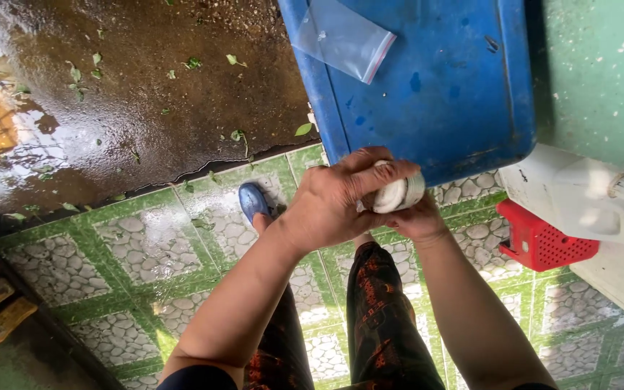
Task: The person pours a liquid from a large plastic jug into small plastic bags and seals them by hand.
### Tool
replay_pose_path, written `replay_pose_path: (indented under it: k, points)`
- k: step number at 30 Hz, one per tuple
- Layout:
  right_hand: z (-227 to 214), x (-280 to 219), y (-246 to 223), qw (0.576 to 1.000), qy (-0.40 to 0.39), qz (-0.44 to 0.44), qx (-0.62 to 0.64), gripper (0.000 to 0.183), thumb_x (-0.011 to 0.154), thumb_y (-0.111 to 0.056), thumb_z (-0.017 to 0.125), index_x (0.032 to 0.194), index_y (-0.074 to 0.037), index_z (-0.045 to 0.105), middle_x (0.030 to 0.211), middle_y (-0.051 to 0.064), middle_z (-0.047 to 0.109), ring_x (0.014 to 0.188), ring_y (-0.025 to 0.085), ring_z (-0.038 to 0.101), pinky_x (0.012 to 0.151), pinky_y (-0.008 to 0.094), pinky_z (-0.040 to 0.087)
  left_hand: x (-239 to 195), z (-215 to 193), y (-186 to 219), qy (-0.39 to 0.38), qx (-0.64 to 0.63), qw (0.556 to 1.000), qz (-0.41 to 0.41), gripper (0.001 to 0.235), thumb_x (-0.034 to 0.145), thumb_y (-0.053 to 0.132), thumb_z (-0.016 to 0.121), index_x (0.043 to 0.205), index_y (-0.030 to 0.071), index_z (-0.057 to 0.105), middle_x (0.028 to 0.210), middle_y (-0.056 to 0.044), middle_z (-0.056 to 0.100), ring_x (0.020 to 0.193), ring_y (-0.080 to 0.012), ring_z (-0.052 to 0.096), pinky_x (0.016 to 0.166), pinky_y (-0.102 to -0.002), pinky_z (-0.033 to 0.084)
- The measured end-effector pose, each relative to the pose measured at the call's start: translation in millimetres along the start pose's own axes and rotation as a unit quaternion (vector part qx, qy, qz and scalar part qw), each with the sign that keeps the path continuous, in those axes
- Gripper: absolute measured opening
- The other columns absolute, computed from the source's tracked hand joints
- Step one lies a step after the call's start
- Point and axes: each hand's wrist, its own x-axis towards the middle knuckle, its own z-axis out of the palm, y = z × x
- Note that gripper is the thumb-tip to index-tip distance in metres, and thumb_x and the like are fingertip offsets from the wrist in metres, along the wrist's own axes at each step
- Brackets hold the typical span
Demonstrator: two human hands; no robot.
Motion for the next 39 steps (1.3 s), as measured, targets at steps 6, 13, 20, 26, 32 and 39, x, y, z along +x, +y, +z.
replay_pose_path:
  k: [6,13,20,26,32,39]
  points:
    - [54.0,38.8,-25.1,0.998,-0.02,-0.017,-0.065,0.073,0.088,-0.019,0.088,0.15,-0.003,0.055,0.135,0.01,0.065,0.128,0.023,0.063,0.114,0.039,0.051,-3.2,-4.2,-24.8,0.007,-0.135,0.991,-0.023,0.074,0.075,0.012,0.094,0.14,0.021,0.061,0.141,-0.008,0.064,0.127,-0.0255,0.067,0.102,-0.035,0.056]
    - [57.8,25.6,-20.5,0.996,0.054,0.06,0.039,0.071,0.085,-0.006,0.081,0.149,0.0,0.052,0.133,0.014,0.067,0.123,0.028,0.063,0.108,0.045,0.051,-13.2,6.0,-36.1,0.024,-0.3,0.947,-0.114,0.071,0.079,0.006,0.09,0.144,0.011,0.06,0.141,-0.007,0.066,0.126,-0.0179,0.068,0.109,-0.034,0.058]
    - [61.5,26.1,-25.3,0.996,0.045,0.027,-0.067,0.066,0.087,-0.01,0.08,0.147,-0.004,0.054,0.136,0.009,0.067,0.128,0.022,0.063,0.113,0.041,0.05,-18.0,4.8,-41.7,0.032,-0.353,0.93,-0.099,0.071,0.081,0.004,0.09,0.144,0.009,0.059,0.139,-0.007,0.066,0.125,-0.0167,0.065,0.11,-0.035,0.058]
    - [45.2,13.9,-32.6,0.98,0.024,0.031,-0.195,0.037,0.093,-0.005,0.075,0.129,-0.001,0.066,0.123,0.013,0.071,0.112,0.02,0.069,0.098,0.037,0.059,-16.7,-5.5,-48.5,0.04,-0.396,0.91,-0.12,0.071,0.079,0.006,0.089,0.143,0.009,0.059,0.137,-0.008,0.068,0.126,-0.0196,0.068,0.111,-0.039,0.056]
    - [55.0,23.0,-57.8,0.936,-0.038,-0.004,-0.351,0.033,0.092,-0.005,0.072,0.124,0.0,0.068,0.129,0.014,0.067,0.102,0.016,0.064,0.083,0.028,0.056,-17.6,-7.6,-60.2,0.073,-0.444,0.879,-0.154,0.064,0.079,0.005,0.089,0.137,0.005,0.062,0.123,-0.011,0.074,0.116,-0.0217,0.072,0.103,-0.039,0.062]
    - [71.5,43.0,-47.8,0.907,0.016,-0.058,-0.418,0.032,0.09,-0.007,0.073,0.121,0.0,0.066,0.111,0.008,0.074,0.102,0.013,0.071,0.09,0.032,0.06,-11.0,3.7,-50.0,0.094,-0.445,0.879,-0.146,0.061,0.079,0.005,0.09,0.134,0.004,0.063,0.121,-0.011,0.073,0.112,-0.0194,0.072,0.101,-0.038,0.064]
